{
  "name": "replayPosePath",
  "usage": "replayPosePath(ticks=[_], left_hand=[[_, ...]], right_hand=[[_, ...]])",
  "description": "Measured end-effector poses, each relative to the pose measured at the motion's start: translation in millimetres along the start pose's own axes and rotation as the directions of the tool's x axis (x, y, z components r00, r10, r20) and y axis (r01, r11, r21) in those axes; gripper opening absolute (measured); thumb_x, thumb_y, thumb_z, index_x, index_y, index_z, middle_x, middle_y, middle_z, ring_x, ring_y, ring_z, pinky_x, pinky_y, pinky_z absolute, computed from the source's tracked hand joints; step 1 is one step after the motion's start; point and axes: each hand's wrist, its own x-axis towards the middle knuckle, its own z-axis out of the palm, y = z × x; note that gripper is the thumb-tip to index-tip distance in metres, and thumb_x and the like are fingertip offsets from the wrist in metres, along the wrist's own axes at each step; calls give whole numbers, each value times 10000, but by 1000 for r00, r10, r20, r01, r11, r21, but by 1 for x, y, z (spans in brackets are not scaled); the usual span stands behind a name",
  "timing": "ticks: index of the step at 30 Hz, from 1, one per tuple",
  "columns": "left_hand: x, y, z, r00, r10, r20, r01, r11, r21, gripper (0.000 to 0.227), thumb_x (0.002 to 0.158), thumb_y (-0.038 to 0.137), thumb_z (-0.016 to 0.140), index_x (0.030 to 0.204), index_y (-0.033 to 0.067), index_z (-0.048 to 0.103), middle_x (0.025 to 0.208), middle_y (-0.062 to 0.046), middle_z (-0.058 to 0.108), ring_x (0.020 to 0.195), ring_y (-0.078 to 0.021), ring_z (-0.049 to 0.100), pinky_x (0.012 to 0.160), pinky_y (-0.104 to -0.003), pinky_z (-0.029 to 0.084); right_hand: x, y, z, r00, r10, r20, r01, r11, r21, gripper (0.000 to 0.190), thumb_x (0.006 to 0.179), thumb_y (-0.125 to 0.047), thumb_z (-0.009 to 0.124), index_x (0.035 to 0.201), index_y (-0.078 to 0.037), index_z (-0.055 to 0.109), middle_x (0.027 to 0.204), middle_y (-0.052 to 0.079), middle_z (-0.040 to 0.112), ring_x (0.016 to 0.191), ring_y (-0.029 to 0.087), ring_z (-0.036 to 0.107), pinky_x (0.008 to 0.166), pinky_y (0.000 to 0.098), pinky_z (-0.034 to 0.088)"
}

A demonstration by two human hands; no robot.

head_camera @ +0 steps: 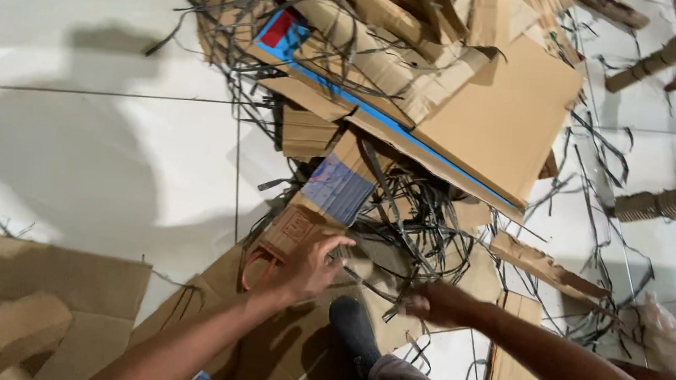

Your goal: Wrapping a wooden chair leg with cardboard and securing it with plastic ties

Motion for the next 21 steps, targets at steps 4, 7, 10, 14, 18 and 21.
replayPosePath(ticks=[4,7,10,14,18,21], left_hand=[[14,9,2,998,34,49,-40,993,115,338,1017,127,573,1353,134,615,1339,-198,609,1319,-457,539,1054,-592,472],[18,-1,10,998,29,60,-35,994,106,323,1030,172,567,1348,130,606,1342,-188,607,1312,-437,553,1064,-649,433],[10,0,9,991,-40,125,35,999,39,389,1046,259,521,1375,59,575,1366,-253,579,1330,-494,514,1072,-683,429],[8,-10,5,991,-71,111,72,997,1,345,1044,184,517,1363,76,588,1388,-227,559,1338,-497,499,1078,-677,430],[-3,23,-17,993,-82,89,85,996,-21,378,1084,281,467,1355,47,588,1236,-246,622,1203,-495,615,997,-651,494],[-6,-11,-7,991,-123,49,130,972,-193,504,1100,494,413,1344,123,652,860,-184,690,872,-274,675,732,-517,514]], right_hand=[[41,31,-21,866,-101,-489,35,989,-143,364,944,-417,671,1049,-77,747,1052,237,735,990,455,726,765,590,604],[61,42,-51,723,-80,-686,-38,987,-156,277,961,-385,631,1037,-174,794,1021,164,709,951,421,715,753,542,613],[75,40,-69,742,91,-665,-170,984,-55,383,894,-394,631,1207,-200,732,1186,114,685,1038,392,714,829,547,620],[101,35,-58,766,129,-629,-221,973,-70,355,949,-293,557,1115,-41,745,1036,232,738,982,418,742,837,560,607],[60,-53,-24,694,-259,-672,217,965,-148,263,941,-145,565,1059,44,704,987,309,725,928,486,729,722,589,585],[26,-104,4,255,-748,-613,692,584,-425,143,936,74,581,1023,169,643,985,424,682,896,557,710,616,603,562]])
